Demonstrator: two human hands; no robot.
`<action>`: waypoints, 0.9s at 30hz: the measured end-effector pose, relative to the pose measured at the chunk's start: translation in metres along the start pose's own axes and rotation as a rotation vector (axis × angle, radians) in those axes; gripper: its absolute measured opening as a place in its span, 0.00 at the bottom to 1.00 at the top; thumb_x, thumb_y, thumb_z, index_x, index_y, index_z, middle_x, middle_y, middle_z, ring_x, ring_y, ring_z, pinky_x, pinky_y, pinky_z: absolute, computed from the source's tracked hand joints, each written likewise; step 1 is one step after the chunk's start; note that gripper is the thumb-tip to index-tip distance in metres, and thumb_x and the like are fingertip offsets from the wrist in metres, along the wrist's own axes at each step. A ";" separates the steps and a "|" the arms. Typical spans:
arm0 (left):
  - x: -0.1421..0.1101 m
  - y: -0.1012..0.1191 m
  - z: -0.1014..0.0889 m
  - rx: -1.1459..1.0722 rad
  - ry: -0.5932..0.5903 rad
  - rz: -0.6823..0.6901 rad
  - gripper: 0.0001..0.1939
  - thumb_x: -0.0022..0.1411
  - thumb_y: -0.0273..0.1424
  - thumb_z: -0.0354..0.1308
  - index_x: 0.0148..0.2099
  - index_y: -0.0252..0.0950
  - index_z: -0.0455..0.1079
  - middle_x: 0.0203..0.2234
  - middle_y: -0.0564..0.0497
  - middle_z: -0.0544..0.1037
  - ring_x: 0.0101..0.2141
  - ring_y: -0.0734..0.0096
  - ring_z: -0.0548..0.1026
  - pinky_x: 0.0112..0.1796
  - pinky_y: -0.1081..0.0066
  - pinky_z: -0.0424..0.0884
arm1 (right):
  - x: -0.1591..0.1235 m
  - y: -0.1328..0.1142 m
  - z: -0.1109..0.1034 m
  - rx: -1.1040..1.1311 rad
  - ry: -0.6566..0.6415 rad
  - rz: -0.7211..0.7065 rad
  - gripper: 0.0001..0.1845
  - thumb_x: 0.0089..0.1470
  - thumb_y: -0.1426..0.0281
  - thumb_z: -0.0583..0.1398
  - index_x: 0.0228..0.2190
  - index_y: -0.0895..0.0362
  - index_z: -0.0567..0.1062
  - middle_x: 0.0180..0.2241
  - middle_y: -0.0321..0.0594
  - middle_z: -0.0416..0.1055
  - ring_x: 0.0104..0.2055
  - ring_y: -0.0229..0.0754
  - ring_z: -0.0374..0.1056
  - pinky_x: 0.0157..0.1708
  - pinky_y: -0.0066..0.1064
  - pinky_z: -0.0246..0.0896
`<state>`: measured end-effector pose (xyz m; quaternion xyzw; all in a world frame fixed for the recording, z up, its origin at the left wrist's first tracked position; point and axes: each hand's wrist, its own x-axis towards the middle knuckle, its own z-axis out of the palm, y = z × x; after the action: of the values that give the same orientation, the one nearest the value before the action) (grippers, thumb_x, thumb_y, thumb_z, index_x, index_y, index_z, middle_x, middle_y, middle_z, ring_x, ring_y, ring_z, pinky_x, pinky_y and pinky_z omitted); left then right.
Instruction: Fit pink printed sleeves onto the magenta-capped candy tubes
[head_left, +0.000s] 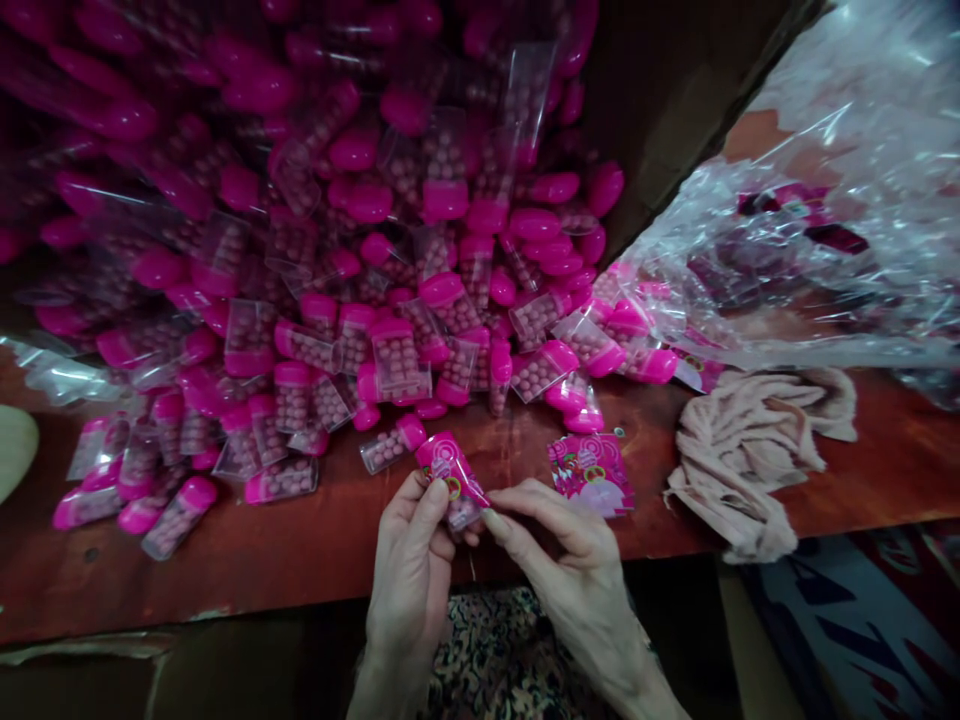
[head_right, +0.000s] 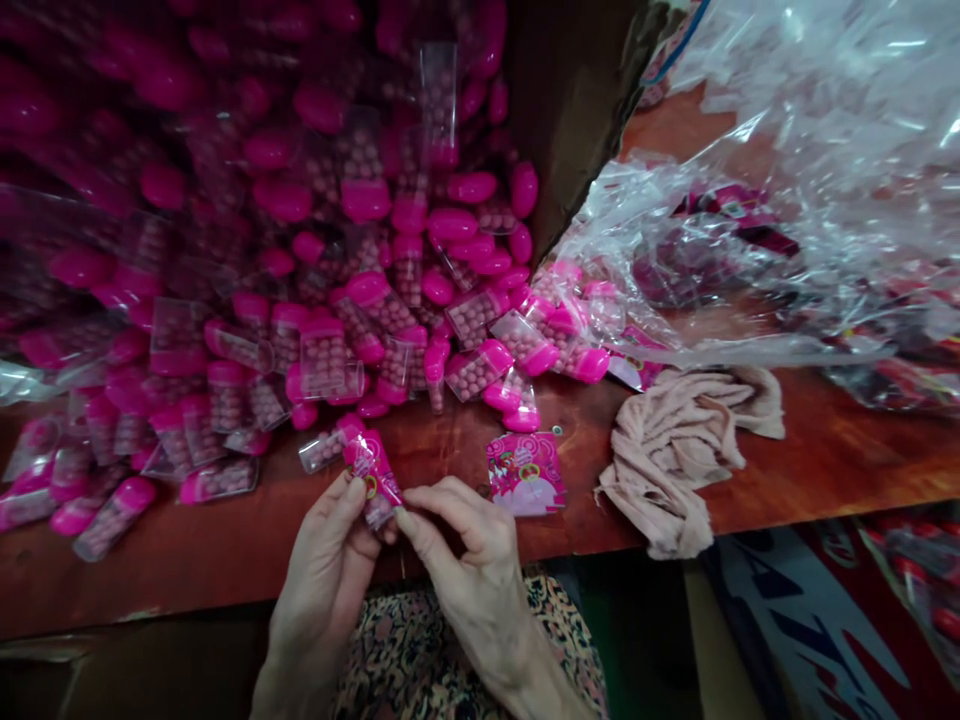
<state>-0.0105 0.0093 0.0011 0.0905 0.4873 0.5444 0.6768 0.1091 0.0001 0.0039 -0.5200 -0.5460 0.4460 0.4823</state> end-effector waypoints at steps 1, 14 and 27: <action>0.000 0.000 0.000 0.000 -0.003 -0.004 0.07 0.52 0.30 0.62 0.30 0.32 0.68 0.20 0.55 0.72 0.20 0.80 0.68 0.22 0.79 0.65 | 0.001 -0.001 0.000 -0.016 -0.007 -0.027 0.06 0.53 0.73 0.58 0.31 0.56 0.76 0.25 0.36 0.72 0.26 0.36 0.69 0.26 0.26 0.66; 0.002 -0.002 -0.002 0.006 0.025 -0.028 0.07 0.52 0.30 0.62 0.30 0.32 0.67 0.19 0.54 0.72 0.20 0.78 0.70 0.21 0.78 0.66 | -0.005 0.017 0.006 -0.398 0.061 -0.373 0.12 0.55 0.81 0.49 0.36 0.56 0.69 0.25 0.38 0.68 0.27 0.37 0.66 0.27 0.27 0.64; 0.003 0.000 -0.003 -0.048 0.012 0.031 0.05 0.52 0.27 0.62 0.29 0.32 0.69 0.20 0.55 0.72 0.20 0.81 0.68 0.23 0.79 0.67 | -0.001 0.011 0.008 -0.376 0.006 -0.396 0.09 0.55 0.80 0.54 0.36 0.58 0.69 0.25 0.38 0.68 0.25 0.37 0.64 0.25 0.28 0.64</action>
<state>-0.0134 0.0103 -0.0019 0.0783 0.4769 0.5667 0.6673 0.1024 0.0000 -0.0084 -0.4848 -0.7088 0.2324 0.4566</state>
